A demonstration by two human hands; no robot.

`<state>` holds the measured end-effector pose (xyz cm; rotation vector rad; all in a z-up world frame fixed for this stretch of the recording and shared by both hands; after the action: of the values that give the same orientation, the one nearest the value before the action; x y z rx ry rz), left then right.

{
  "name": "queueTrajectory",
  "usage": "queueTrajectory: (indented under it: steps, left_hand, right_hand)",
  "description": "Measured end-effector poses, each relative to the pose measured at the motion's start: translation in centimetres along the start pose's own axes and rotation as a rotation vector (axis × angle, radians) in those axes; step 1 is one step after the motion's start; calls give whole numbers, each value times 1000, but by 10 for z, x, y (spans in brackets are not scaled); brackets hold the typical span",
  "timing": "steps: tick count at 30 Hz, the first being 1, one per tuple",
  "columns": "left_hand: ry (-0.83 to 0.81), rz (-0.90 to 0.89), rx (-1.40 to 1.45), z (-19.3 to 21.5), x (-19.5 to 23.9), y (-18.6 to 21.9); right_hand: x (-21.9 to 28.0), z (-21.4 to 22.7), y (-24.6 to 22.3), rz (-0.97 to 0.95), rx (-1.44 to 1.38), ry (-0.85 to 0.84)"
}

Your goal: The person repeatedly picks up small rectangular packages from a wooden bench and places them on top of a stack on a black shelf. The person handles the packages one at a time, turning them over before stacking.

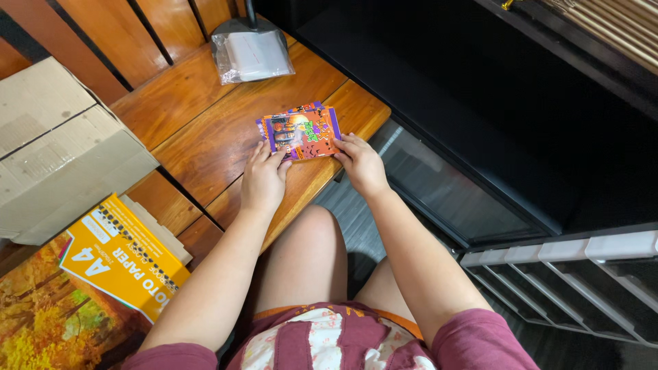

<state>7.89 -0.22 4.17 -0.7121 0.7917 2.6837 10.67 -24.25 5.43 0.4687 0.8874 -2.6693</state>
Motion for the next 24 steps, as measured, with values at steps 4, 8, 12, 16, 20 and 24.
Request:
queueTrajectory:
  steps: [4, 8, 12, 16, 20, 24]
  left_hand:
    - [0, -7, -8, 1, 0, 2]
    - [-9, 6, -6, 3, 0, 4]
    - [-15, 6, -7, 14, -1, 12]
    - [-24, 15, -12, 5, 1, 5]
    - [2, -16, -29, -4, 2, -1]
    - [8, -28, -31, -2, 1, 1]
  right_hand:
    - [1, 1, -1, -6, -1, 2]
    - [0, 1, -2, -9, -1, 7]
    - [1, 2, -3, -15, -1, 11]
    - [0, 2, -2, -23, 0, 12]
    - [1, 2, -3, -10, 2, 16]
    - [1, 5, -5, -27, -6, 17]
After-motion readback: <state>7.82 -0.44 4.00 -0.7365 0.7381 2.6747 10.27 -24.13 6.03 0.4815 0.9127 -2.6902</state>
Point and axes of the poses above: each hand's wrist, its own x-axis away from the middle knuckle, its own z-axis out of the back of the hand, y = z × x, the point moved 9 cm from there along -x, towards the middle knuckle, and after that the axes turned 5 degrees about -z, right-handed, at the moved point
